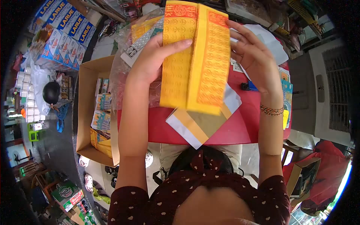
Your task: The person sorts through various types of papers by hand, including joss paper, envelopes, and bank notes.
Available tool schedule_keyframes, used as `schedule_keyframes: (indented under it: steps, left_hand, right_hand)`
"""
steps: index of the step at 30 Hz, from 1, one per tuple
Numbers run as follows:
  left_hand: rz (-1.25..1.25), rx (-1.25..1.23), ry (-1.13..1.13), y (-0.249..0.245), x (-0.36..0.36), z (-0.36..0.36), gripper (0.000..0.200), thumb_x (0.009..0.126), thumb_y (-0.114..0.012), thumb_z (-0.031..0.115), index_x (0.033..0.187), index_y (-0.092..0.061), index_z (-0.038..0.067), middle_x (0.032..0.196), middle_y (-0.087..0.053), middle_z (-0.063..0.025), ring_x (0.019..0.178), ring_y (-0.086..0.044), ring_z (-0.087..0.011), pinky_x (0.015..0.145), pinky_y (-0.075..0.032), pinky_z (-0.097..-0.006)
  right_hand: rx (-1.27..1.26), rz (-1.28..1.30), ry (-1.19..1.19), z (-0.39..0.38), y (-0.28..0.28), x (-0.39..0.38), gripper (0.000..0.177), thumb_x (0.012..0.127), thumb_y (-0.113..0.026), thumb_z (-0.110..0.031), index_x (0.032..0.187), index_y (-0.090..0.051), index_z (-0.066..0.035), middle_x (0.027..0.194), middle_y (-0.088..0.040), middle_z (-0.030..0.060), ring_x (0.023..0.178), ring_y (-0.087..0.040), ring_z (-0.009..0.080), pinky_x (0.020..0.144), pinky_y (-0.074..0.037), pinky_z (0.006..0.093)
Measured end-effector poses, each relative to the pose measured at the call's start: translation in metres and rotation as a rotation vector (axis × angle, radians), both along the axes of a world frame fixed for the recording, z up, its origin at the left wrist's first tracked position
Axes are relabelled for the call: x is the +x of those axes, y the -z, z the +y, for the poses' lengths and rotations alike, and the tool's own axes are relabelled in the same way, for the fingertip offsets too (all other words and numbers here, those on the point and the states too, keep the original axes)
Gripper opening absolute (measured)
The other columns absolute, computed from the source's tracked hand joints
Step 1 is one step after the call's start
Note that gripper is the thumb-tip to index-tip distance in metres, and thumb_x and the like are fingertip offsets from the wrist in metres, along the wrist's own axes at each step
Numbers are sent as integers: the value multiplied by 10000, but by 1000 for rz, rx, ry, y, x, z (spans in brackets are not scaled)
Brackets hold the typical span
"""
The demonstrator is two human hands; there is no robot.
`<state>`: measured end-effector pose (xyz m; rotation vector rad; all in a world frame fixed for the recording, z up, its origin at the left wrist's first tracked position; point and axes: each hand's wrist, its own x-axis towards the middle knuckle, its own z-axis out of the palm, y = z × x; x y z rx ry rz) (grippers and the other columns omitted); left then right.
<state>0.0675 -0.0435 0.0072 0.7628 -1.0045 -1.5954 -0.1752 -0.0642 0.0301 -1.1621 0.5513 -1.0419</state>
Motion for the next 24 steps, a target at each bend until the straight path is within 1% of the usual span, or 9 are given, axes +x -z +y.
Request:
schedule_keyframes:
  steps: [3,6,10,13,14,16,17,20,24]
  left_hand:
    - [-136,-65,-63,4,8,-8,363,849,-662,108,1186,-582,-2,1150,-638,-78,1023,-619,-152,888,-481,-302]
    - [-146,-57,-127,2,12,-9,361,847,-666,112,1180,-585,-1,1137,-643,-76,1016,-621,-149,879,-482,-301]
    - [-135,-92,-164,-2,15,-8,311,831,-696,124,1110,-621,8,1066,-667,-62,938,-641,-132,825,-496,-282]
    - [-131,-94,-158,-5,15,-6,316,827,-698,119,1110,-618,3,1053,-669,-64,922,-645,-135,809,-502,-279]
    - [-109,-95,-158,-6,15,-6,319,825,-699,117,1110,-616,1,1047,-669,-64,916,-647,-137,802,-504,-278]
    - [-103,-93,-168,-6,18,-6,317,820,-704,116,1103,-619,0,1039,-670,-62,912,-647,-137,802,-504,-280]
    - [-95,-90,-179,-6,18,-6,315,815,-708,115,1096,-622,0,1032,-670,-61,909,-647,-137,803,-504,-281]
    - [-102,-113,-167,-10,15,-3,348,800,-723,105,1111,-604,1,1043,-663,-64,920,-641,-138,810,-502,-285]
    - [-129,-185,-140,-13,-7,6,464,770,-754,94,1171,-540,5,1080,-644,-77,969,-625,-146,848,-495,-295]
  right_hand:
    - [-32,239,98,1,14,-3,462,897,-491,-61,1339,-359,-32,1192,-565,130,1114,-564,202,906,-456,299]
    - [-464,734,-99,6,15,-2,406,838,-576,-93,1232,-494,-35,1194,-559,123,1140,-541,256,932,-438,336]
    - [-763,968,-422,15,12,12,526,759,-654,-95,1261,-510,-34,1259,-520,162,1192,-470,325,995,-387,389]
    - [-911,1086,-367,17,24,23,500,790,-630,-102,1269,-506,-30,1249,-528,170,1169,-498,310,983,-396,361]
    - [-910,1085,-368,16,24,25,500,790,-630,-102,1269,-506,-30,1249,-528,170,1169,-498,310,983,-396,361]
    - [-453,844,-442,10,24,29,430,884,-561,-139,1289,-489,-12,1240,-551,152,1134,-532,264,965,-405,341]
    - [-456,845,-446,9,27,27,430,884,-561,-139,1289,-489,-12,1240,-551,152,1134,-532,264,965,-405,341]
    - [8,262,-113,4,32,21,449,999,-429,-285,1313,-451,35,1201,-571,70,1080,-549,164,954,-407,314]
    - [75,20,-119,8,21,16,362,975,-503,-226,1251,-494,8,1160,-597,79,1070,-558,141,941,-423,315]
